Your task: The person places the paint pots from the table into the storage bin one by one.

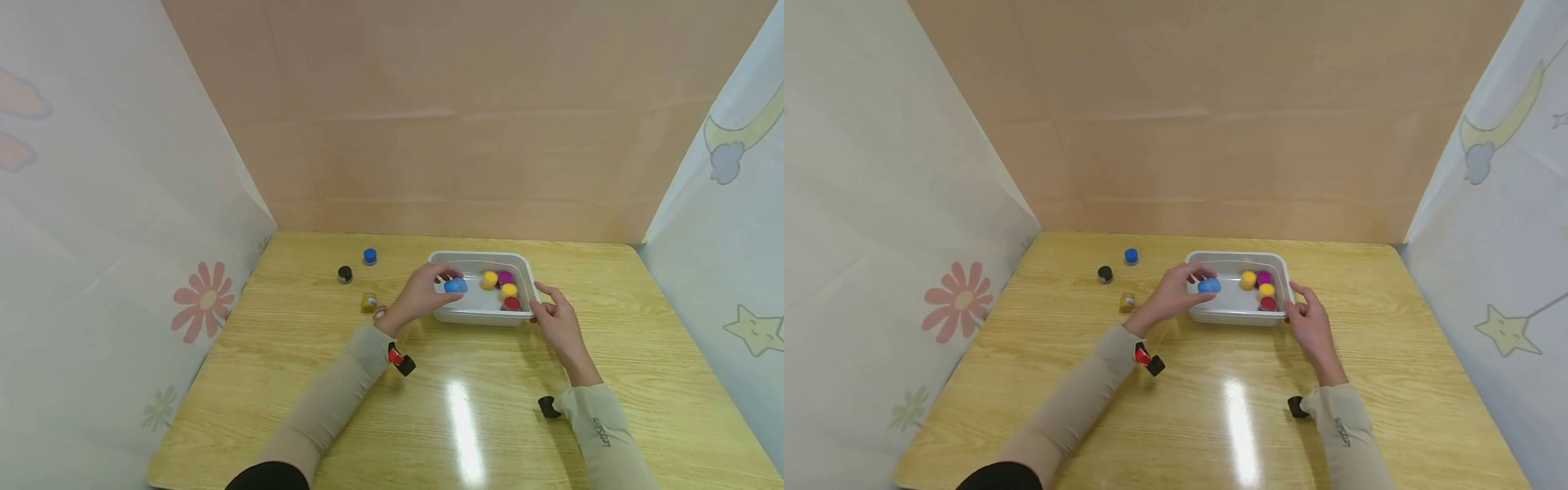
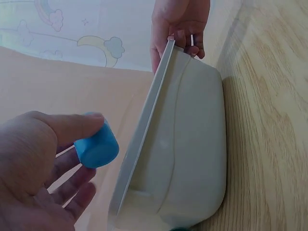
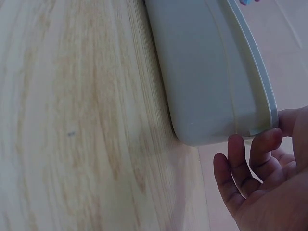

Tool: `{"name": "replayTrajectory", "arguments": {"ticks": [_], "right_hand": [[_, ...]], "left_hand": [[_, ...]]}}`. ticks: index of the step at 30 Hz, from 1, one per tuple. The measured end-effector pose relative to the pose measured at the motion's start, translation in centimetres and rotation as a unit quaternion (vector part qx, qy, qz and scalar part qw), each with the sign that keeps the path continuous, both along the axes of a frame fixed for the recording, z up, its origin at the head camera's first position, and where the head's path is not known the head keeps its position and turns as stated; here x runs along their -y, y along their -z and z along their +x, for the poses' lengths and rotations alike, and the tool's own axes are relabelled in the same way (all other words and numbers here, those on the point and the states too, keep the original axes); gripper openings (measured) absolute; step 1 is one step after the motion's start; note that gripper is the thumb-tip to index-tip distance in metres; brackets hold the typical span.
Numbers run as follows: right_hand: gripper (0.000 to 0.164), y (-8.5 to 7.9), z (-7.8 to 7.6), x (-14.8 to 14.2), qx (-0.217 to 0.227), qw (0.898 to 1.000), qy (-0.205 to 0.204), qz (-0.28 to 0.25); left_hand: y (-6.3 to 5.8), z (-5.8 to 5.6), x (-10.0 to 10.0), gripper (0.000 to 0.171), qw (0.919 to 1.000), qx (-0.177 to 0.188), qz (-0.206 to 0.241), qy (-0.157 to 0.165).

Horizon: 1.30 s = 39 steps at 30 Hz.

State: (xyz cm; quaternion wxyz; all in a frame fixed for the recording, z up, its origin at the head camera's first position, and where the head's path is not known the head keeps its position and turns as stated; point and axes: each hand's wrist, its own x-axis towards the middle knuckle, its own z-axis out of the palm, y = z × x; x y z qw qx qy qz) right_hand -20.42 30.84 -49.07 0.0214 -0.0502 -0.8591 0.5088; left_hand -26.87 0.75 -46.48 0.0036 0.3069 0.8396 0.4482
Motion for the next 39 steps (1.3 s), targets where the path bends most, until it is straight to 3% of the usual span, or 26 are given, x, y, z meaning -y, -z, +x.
{"name": "replayTrajectory", "arguments": {"ticks": [4,12,24,39], "right_hand": [[0.058,0.0,0.0,0.0,-0.004,1.000,-0.001,-0.001],[0.057,0.1,0.0,-0.1,-0.007,1.000,-0.001,-0.004],[0.057,0.1,0.1,0.0,-0.014,1.000,-0.005,-0.006],[0.057,0.3,-0.1,-0.1,-0.011,1.000,-0.001,-0.006]], "left_hand": [[0.0,-0.2,-0.8,0.033,0.9998,-0.012,-0.007,-0.016],[0.7,-0.9,-2.3,0.033,0.9999,-0.004,-0.006,-0.015],[0.9,-1.3,-4.4,0.037,0.9999,0.009,0.000,0.012],[1.2,-2.6,-7.3,0.032,0.9978,0.027,-0.059,0.010]]}}
